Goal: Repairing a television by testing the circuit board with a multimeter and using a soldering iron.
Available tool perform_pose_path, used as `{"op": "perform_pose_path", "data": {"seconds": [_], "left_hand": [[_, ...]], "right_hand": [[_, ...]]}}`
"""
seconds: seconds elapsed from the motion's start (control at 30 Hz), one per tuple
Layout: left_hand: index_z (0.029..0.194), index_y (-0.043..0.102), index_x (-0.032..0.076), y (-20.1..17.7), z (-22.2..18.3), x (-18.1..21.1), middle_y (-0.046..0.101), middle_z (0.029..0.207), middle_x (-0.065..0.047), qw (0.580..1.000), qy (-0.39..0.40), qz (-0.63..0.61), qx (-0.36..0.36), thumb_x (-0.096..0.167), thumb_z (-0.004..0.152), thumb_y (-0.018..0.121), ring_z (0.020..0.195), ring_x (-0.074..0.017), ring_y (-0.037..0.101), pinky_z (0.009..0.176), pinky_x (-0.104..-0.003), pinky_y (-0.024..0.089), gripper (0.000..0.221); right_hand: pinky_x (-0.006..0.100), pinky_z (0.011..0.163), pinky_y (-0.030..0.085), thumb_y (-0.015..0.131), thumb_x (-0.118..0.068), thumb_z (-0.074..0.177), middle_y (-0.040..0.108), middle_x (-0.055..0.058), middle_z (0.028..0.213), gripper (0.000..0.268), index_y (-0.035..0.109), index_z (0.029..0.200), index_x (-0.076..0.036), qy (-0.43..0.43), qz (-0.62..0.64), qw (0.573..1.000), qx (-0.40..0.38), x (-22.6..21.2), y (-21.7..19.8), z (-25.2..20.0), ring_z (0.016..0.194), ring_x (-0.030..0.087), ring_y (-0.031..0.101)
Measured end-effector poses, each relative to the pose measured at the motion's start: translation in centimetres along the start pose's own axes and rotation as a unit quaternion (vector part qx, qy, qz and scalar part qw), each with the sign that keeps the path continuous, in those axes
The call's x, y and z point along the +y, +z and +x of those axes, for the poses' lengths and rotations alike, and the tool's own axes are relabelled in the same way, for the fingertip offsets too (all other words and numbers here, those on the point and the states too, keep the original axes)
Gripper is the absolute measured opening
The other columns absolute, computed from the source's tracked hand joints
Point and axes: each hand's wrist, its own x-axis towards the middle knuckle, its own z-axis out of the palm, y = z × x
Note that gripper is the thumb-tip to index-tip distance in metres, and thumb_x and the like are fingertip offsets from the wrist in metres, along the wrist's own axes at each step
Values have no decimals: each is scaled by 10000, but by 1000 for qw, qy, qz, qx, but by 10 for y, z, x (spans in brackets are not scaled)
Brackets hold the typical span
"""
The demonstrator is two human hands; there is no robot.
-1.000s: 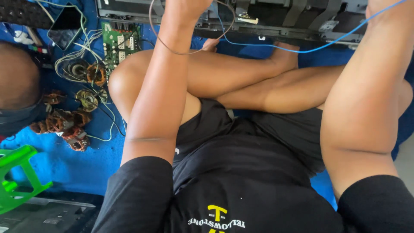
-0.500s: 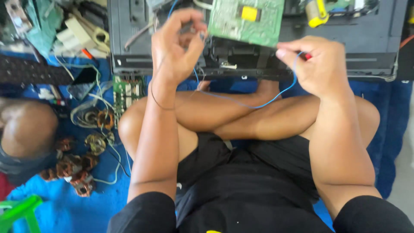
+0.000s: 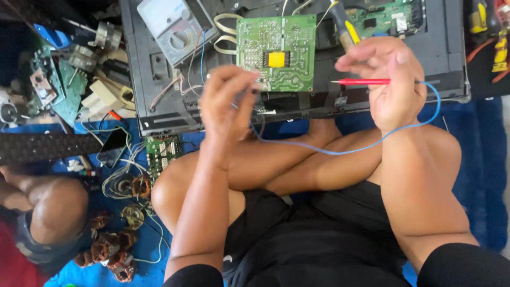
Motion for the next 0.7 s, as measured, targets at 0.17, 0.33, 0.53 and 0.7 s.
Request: {"op": "perform_pose_path", "data": {"seconds": [0.17,0.33,0.53,0.7], "left_hand": [[1182,691,66,35,-8,25,719,1164,-129,995,-40,-94,-21,7,1034,680,1052,-265,738,997,-343,585,159],[1190,662,40,50,-12,26,718,1182,-138,995,-28,-91,-42,18,1042,628,1077,-288,741,1019,-365,588,154],[1188,656,59,51,-11,27,725,1168,-118,998,-38,-42,-40,38,1048,603,1047,-261,748,909,-325,605,151],[1156,664,47,51,-9,26,734,1124,-107,999,-29,-23,-22,33,1046,580,1026,-268,752,972,-346,591,139]], "right_hand": [[260,532,331,120,-838,918,436,110,521,1002,640,881,17,95,-201,972,73,7,-4,1,470,165,422],[294,778,549,425,-376,1068,668,102,812,471,730,1060,-17,53,-231,971,26,21,-2,6,771,189,655],[293,828,476,680,-94,1033,713,50,973,64,725,1067,-63,-19,-318,948,-25,23,1,1,860,161,609],[299,872,508,671,-32,991,734,65,1056,125,706,1110,-51,-43,-319,946,-36,28,2,2,897,171,644]]}}
